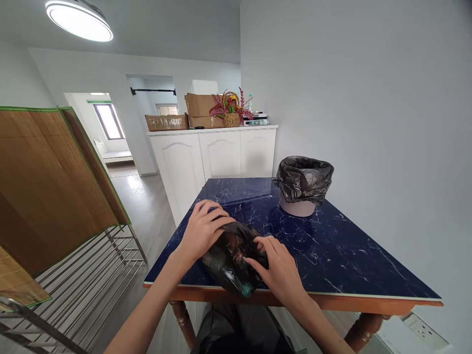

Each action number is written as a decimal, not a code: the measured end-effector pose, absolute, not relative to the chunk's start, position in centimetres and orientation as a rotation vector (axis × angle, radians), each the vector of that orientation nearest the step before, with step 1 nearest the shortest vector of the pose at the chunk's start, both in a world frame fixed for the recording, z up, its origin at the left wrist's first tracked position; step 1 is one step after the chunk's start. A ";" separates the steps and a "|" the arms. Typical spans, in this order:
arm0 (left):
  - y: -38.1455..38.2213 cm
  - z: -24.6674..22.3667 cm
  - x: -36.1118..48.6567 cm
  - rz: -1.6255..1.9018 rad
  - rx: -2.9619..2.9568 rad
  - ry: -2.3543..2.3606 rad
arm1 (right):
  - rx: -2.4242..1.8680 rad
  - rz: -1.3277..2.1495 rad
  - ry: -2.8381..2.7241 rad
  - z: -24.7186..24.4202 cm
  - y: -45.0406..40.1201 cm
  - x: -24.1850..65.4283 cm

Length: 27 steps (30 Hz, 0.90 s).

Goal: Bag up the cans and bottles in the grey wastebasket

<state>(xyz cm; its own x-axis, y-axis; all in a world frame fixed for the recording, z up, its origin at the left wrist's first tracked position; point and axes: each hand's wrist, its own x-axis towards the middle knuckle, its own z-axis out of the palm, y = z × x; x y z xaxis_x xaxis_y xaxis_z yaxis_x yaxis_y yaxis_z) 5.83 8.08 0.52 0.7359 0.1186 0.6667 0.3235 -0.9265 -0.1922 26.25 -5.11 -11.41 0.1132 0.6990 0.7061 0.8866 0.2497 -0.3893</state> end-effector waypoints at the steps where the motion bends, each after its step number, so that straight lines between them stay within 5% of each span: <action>1: 8.0 0.6 6.1 -1.090 -2.661 -0.425 | -1.496 -0.250 -1.636 -11.8 -5.2 26.3; 9: 9.3 1.5 6.3 -1.486 -2.854 -1.020 | -1.361 -0.211 -1.604 -12.8 -6.8 27.3; 20: 6.2 3.1 7.1 -0.664 -2.797 -0.270 | -1.385 -0.314 -1.611 -10.0 -6.1 26.3; 27: 6.8 3.3 7.2 -0.740 -2.837 -0.181 | -1.306 -0.298 -1.617 -9.7 -7.1 26.8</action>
<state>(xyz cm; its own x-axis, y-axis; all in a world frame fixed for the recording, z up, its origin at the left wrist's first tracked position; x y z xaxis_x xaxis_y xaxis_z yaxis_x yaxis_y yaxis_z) 7.19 6.75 3.33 0.8669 0.0667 0.4939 0.1689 -0.9717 -0.1651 26.85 -7.14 -9.69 0.0776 0.5982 0.7976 0.8432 0.3875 -0.3727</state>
